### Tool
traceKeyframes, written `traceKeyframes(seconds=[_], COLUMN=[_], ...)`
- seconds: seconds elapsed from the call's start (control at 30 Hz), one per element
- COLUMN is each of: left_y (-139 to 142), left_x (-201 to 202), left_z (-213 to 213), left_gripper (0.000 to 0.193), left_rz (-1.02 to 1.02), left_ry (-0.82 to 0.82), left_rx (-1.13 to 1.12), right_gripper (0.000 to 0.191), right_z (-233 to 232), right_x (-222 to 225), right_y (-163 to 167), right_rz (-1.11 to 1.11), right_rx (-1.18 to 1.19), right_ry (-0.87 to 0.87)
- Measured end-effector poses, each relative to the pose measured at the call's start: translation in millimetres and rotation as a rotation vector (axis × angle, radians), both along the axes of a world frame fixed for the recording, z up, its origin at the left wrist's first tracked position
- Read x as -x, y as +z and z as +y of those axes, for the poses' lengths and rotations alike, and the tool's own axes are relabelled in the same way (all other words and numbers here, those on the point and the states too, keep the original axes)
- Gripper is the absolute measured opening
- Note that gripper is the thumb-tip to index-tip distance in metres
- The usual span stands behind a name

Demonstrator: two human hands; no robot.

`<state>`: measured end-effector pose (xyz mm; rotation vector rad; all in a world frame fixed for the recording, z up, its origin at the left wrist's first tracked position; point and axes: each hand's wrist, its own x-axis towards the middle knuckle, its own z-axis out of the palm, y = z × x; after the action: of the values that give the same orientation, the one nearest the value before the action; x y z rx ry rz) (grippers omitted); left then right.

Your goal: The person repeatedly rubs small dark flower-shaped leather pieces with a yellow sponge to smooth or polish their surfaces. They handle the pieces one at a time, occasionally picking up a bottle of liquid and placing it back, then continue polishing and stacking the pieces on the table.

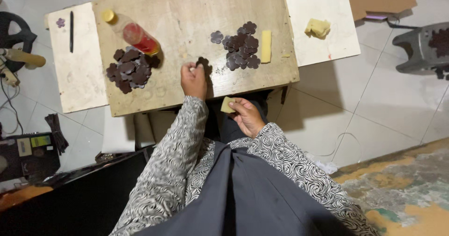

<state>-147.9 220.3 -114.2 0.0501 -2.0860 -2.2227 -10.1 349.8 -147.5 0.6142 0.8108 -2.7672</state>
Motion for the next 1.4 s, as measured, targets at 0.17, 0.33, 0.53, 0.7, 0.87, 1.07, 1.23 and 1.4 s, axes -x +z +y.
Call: traceKeyframes(seconds=[0.17, 0.33, 0.53, 0.7, 0.87, 1.07, 1.23, 1.4], left_y=[23, 76, 135, 158, 158, 158, 167, 173], left_x=[-41, -73, -113, -136, -155, -171, -167, -169], left_z=[-36, -78, -118, -139, -160, -167, -162, -149], left_gripper=[0.020, 0.020, 0.026, 0.038, 0.043, 0.036, 0.038, 0.041], left_rz=[-0.407, -0.350, -0.285, -0.178, 0.101, -0.085, -0.046, -0.036], left_ry=[-0.118, -0.251, -0.343, -0.411, -0.443, -0.422, -0.513, -0.512], left_rx=[-0.357, -0.398, -0.506, -0.516, -0.439, -0.380, -0.419, -0.351], right_gripper=[0.010, 0.012, 0.017, 0.024, 0.031, 0.025, 0.023, 0.025], right_z=[-5, -17, -26, -71, -129, -119, -105, -101], right_x=[-3, -7, -6, -22, -25, -16, -30, -33], right_y=[3, 16, 110, 223, 263, 251, 257, 257], right_rz=[0.010, -0.001, 0.370, 0.858, 1.385, 1.306, 1.264, 1.379], right_rx=[-0.089, -0.260, -0.608, -0.948, -1.718, -1.799, -1.783, -1.736], right_ry=[-0.013, -0.038, -0.068, 0.003, -0.042, -0.105, -0.206, -0.091])
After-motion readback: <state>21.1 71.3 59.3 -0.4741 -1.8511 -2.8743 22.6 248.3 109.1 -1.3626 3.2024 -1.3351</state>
